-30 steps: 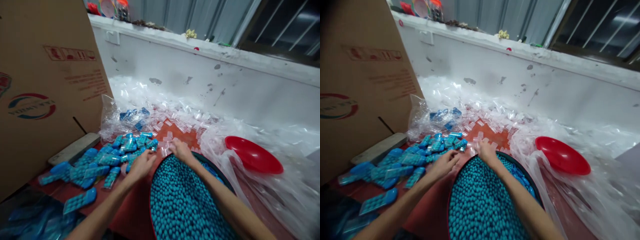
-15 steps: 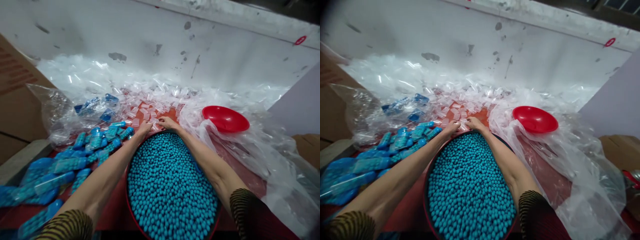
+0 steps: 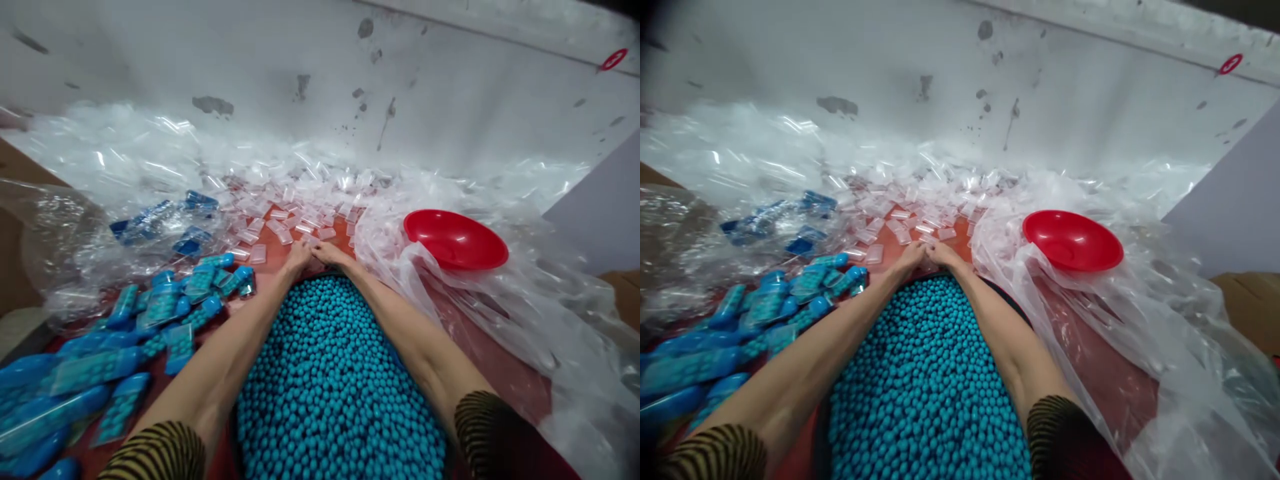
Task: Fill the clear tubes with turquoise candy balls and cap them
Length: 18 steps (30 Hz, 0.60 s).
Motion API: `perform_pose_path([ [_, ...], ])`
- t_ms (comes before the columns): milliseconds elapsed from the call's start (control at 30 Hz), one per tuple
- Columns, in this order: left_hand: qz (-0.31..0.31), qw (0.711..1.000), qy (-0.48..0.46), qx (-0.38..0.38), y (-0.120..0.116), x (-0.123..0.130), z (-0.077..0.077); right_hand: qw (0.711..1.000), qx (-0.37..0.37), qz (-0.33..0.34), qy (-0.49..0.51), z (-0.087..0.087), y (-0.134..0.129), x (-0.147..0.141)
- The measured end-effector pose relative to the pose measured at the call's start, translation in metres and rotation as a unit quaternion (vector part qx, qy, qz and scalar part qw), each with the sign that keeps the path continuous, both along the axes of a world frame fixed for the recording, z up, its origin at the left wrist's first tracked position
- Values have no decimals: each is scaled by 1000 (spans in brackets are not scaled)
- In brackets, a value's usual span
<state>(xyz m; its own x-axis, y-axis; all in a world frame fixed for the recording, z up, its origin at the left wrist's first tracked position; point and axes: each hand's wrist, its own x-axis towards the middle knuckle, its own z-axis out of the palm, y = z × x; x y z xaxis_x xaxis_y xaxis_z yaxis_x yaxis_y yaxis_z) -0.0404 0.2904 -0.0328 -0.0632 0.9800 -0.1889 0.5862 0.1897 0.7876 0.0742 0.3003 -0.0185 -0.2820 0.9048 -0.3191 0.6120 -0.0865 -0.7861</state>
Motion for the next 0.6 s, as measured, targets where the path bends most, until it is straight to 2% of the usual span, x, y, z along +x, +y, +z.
perform_pose_path([
  [133,27,999,-44,-4,-3,4,12,997,-28,-18,68,3,-7,-1],
  [233,35,997,-69,25,-8,6,33,990,-18,-40,132,20,-20,8],
  [367,-9,995,-89,51,-33,10,58,978,16,-54,201,41,-53,24],
  [467,-53,992,-102,45,-67,11,58,975,10,-28,220,42,-85,41],
  [533,-97,988,-119,25,-91,9,51,979,4,18,203,35,-103,52],
  [600,-146,978,-147,-13,-111,7,45,983,36,67,165,26,-117,61],
])
